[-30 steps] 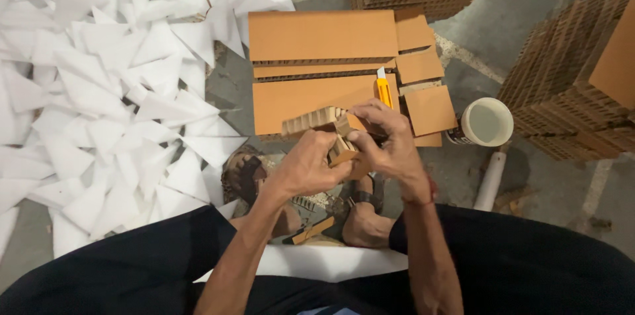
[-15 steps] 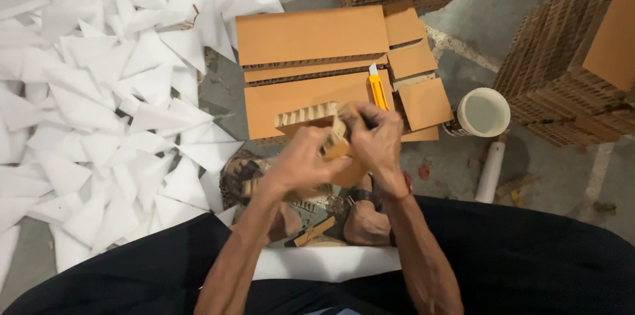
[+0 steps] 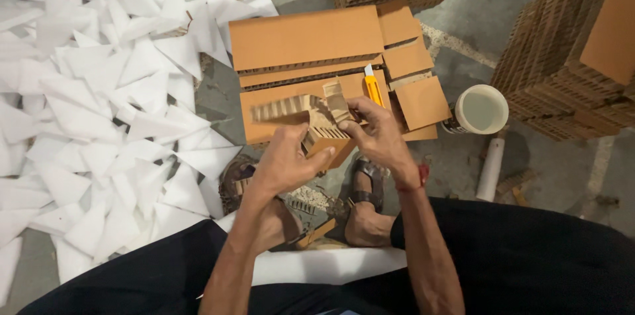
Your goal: The person uses a yellow utility knife to cut strips from a large piece of corrugated cardboard placed on the floor. They repeatedly score the cardboard, snap off the cut sections, and fold the remaining piece to create a structured form. The cut strips are set aside, and the process continues with multiple cuts and folds.
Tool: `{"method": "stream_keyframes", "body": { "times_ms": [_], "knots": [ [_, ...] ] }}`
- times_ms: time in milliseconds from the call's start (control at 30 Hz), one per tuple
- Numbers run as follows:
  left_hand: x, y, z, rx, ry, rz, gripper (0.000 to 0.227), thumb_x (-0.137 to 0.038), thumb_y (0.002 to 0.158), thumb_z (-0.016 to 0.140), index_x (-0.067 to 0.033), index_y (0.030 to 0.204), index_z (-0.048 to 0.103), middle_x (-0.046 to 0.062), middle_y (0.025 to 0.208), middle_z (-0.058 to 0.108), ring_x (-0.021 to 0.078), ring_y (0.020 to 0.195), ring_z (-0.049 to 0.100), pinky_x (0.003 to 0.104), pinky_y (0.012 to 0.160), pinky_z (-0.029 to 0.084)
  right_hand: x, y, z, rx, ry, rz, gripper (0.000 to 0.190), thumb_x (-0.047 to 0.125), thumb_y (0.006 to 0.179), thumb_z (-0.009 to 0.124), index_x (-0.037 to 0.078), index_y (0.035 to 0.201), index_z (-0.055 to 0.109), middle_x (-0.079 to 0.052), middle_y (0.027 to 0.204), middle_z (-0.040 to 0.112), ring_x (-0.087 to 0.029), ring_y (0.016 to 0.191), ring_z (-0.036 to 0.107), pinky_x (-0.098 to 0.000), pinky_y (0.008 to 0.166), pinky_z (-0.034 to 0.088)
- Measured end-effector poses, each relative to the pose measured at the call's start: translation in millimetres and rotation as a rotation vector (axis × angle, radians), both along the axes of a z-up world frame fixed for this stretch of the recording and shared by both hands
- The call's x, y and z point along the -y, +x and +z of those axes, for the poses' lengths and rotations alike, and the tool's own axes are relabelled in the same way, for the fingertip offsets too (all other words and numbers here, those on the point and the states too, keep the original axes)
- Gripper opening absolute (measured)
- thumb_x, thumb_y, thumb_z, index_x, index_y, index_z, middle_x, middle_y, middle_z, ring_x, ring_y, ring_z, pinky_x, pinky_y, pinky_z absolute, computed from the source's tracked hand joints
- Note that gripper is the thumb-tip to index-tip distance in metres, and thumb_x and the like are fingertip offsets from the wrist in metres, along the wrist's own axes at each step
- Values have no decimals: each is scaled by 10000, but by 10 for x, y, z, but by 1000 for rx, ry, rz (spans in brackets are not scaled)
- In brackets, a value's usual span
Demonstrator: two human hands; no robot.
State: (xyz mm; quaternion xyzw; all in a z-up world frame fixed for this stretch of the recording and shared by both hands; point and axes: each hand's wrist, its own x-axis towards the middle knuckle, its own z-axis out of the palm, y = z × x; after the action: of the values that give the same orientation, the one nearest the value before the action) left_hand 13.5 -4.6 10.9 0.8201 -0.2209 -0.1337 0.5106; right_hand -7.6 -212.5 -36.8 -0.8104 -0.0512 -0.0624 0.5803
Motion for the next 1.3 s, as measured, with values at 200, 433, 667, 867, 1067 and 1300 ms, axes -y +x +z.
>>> {"method": "stream_keyframes", "body": {
  "times_ms": [200, 433, 667, 867, 1067, 1300],
  "knots": [
    [98, 6, -104, -32, 253, 7, 382, -258, 800, 774, 87, 945, 698, 255, 628, 662, 265, 526, 657, 414, 548, 516, 8, 39, -369, -9, 216, -134, 145, 63, 997, 633, 2, 1116, 689, -17, 964, 726, -82, 856, 640, -254, 738, 527],
    [25, -79, -96, 178, -1, -7, 349, -191, 827, 765, 69, 1051, 707, 215, 816, 726, 272, 703, 732, 396, 633, 570, 717, 199, -1048, 14, 386, -664, 81, 126, 1039, 674, 45, 1046, 676, 1, 860, 650, -59, 714, 566, -240, 615, 456],
    [-9, 15, 81, -45, 144, 93, 505, -203, 790, 764, 47, 1210, 633, 189, 816, 742, 276, 594, 674, 395, 571, 530, 1236, -172, -414, 35, 426, -679, 241, 73, 929, 741, 61, 1163, 686, -19, 953, 724, -72, 793, 674, -251, 699, 566],
    [-228, 104, 34, 105, -265, 75, 575, -91, 904, 721, 85, 1401, 493, 162, 1199, 727, 201, 1095, 710, 306, 956, 558, 1174, -315, -258, -445, -143, 172, 368, 151, 800, 833, 54, 1151, 781, -85, 1057, 802, -135, 894, 716, -300, 796, 577],
    [-353, 122, -18, 2, -503, 242, 520, -53, 895, 738, 47, 1360, 530, 133, 1196, 706, 205, 1090, 696, 346, 960, 573, 572, -144, -586, -440, -43, 464, 1006, 276, 700, 933, 27, 1526, 416, -135, 1484, 540, -206, 1333, 529, -394, 1016, 496],
    [-210, 89, -254, 7, -934, 486, 501, -88, 957, 711, 18, 1402, 507, 110, 1227, 676, 197, 1093, 663, 338, 962, 548, 250, -100, -1709, -292, 778, 412, 720, 112, 857, 854, -45, 1469, 509, -184, 1329, 629, -304, 1202, 605, -455, 1017, 506]
  ]
}}
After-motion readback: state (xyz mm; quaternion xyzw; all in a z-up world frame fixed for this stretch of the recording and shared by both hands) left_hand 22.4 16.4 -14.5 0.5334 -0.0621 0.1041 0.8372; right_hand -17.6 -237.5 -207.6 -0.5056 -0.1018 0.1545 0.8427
